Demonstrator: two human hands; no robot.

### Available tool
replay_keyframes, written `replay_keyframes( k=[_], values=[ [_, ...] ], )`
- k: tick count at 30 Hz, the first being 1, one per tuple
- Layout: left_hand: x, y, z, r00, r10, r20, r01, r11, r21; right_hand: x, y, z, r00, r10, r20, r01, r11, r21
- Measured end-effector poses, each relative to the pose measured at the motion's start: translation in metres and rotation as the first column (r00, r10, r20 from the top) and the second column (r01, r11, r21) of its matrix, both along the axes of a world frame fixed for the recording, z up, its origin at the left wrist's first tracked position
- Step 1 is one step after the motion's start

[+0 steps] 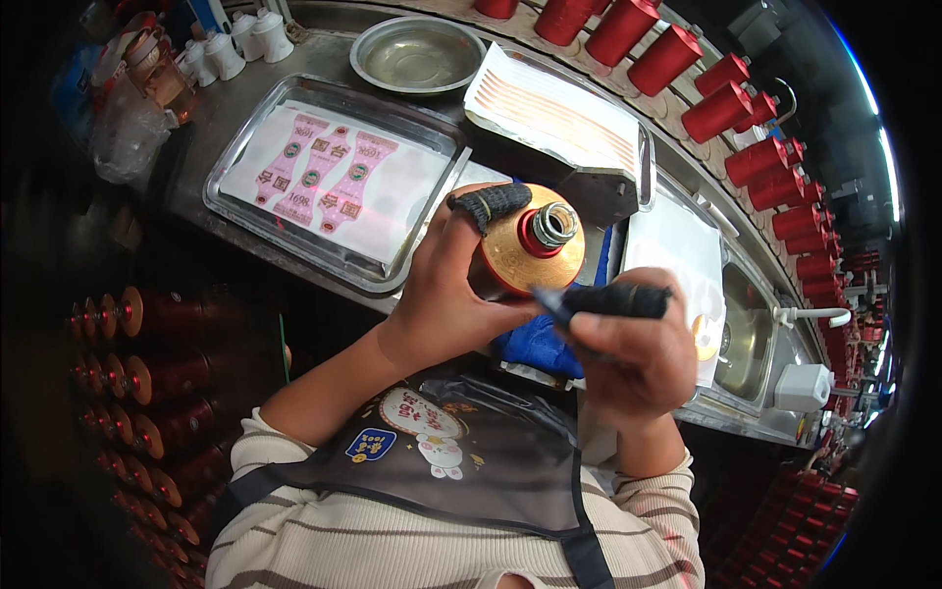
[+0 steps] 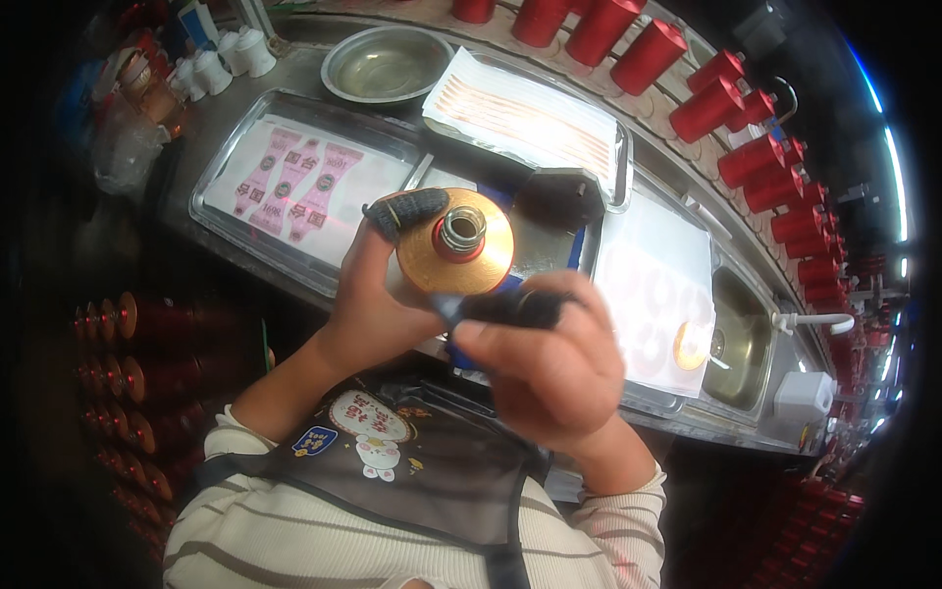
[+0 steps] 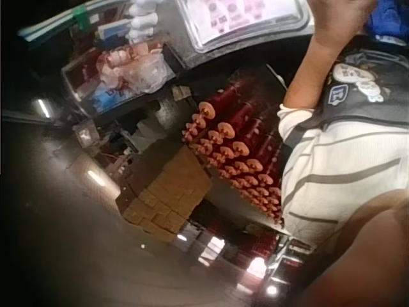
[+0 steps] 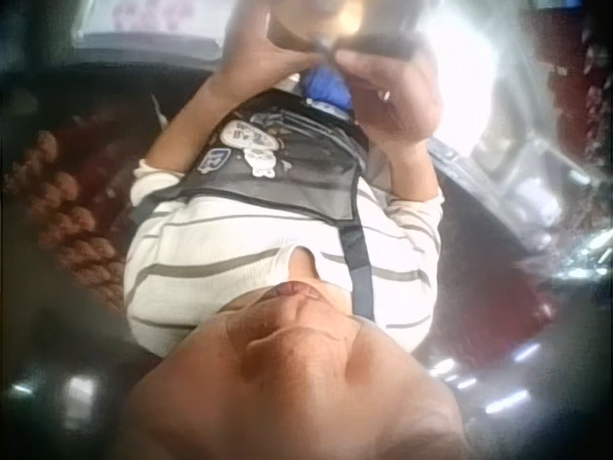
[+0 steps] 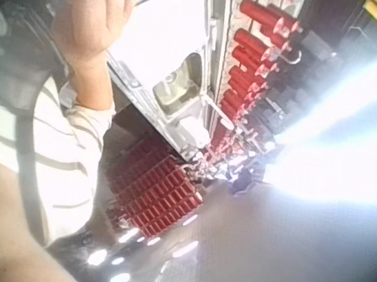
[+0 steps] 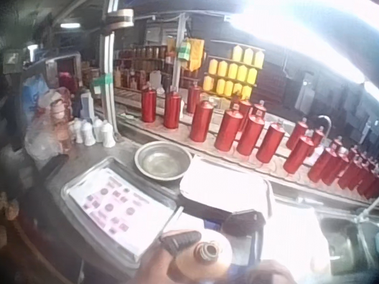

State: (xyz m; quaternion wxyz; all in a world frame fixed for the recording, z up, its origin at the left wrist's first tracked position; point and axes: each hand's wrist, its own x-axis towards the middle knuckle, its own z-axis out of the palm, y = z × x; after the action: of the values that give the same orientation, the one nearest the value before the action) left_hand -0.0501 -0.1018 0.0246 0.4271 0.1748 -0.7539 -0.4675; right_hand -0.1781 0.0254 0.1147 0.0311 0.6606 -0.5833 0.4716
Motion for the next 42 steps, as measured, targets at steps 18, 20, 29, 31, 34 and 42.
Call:
replay_keyframes(
  k=[18, 20, 29, 31, 34, 42],
  values=[
    [-0.02, 0.016, -0.017, 0.947, 0.294, -0.131, -0.313, 0.935, -0.165, 0.016, -0.011, -0.019, 0.992, -0.005, -0.13, 0.006, 1.0, 0.008],
    [-0.02, 0.016, -0.018, 0.943, 0.292, -0.157, -0.316, 0.935, -0.159, 0.013, -0.011, -0.02, 0.999, 0.003, -0.04, -0.003, 1.0, -0.011],
    [-0.01, -0.001, -0.012, 0.982, 0.143, -0.122, -0.154, 0.984, -0.09, 0.003, -0.002, -0.021, 0.991, -0.101, 0.082, 0.099, 0.995, 0.026],
    [0.0, -0.013, -0.013, 0.981, -0.137, -0.14, 0.167, 0.959, 0.23, -0.003, -0.005, -0.019, 0.992, -0.122, 0.038, 0.121, 0.992, 0.034],
    [0.001, -0.032, -0.013, 0.949, -0.317, -0.002, 0.312, 0.934, 0.172, -0.002, -0.007, -0.023, 0.992, -0.118, 0.054, 0.117, 0.993, 0.023],
    [-0.001, -0.006, -0.025, 0.993, -0.111, 0.049, 0.104, 0.986, 0.133, 0.003, -0.008, -0.021, 0.996, -0.064, 0.059, 0.059, 0.995, 0.074]
  ],
)
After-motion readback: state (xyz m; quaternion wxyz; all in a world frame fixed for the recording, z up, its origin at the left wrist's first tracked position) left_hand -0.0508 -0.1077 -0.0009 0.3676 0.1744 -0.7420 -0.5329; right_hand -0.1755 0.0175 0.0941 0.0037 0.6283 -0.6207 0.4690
